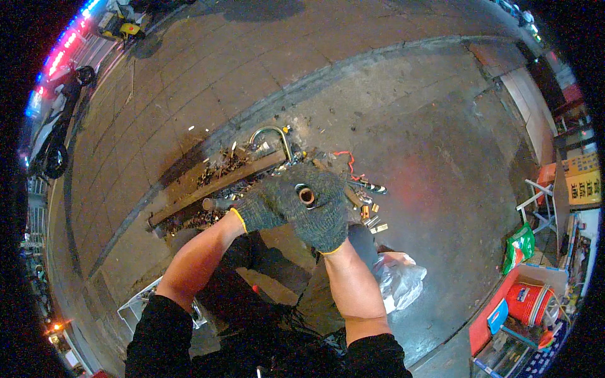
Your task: The person sits on the ground and uses pliers and a hammer to disassemble and manipulate various lock cylinders and U-shaped shackle parts. They repeatedly strike the components, separate internal pieces, and place some parts into a white wire basket.
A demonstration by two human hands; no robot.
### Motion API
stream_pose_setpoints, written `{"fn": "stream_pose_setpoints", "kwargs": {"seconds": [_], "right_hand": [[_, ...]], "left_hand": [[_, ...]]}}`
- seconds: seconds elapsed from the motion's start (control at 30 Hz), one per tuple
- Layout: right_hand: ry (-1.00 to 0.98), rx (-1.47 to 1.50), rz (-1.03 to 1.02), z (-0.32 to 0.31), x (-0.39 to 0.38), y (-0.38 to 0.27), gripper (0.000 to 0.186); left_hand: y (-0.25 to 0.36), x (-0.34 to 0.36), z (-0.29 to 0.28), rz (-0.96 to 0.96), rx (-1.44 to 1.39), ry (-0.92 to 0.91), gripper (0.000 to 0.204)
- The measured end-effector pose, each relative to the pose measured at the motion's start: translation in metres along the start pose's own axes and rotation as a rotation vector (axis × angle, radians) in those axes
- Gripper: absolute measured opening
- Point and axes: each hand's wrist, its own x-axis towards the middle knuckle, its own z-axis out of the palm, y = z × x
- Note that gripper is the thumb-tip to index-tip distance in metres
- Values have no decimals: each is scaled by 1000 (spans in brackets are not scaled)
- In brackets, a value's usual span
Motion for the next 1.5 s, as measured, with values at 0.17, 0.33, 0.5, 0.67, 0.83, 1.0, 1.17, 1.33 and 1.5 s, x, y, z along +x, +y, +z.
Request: {"fn": "stream_pose_setpoints", "kwargs": {"seconds": [0.17,0.33,0.5,0.67,0.83,1.0,1.17,1.33,1.5], "right_hand": [[-319,322,155,-20,1,-13,15],[-122,536,315,-10,15,-11,16],[410,882,546,-3,39,9,44],[129,1049,364,-15,34,11,47],[-89,971,165,-21,29,11,46],[-309,999,95,-23,34,9,43],[-117,1135,260,-15,31,4,50],[48,1230,377,-16,34,7,79],[202,925,476,-20,37,17,69]], "left_hand": [[24,-18,-9,100,-460,-158,53],[53,-27,-35,28,-312,-409,58],[73,-27,-47,-170,219,440,28],[77,-29,-55,52,323,575,31],[79,-34,-69,-40,80,296,40],[83,-38,-71,-111,-306,157,42],[77,-42,-69,-278,-386,93,39],[72,-44,-67,-247,-428,255,40],[67,-46,-70,-281,-326,285,40]]}}
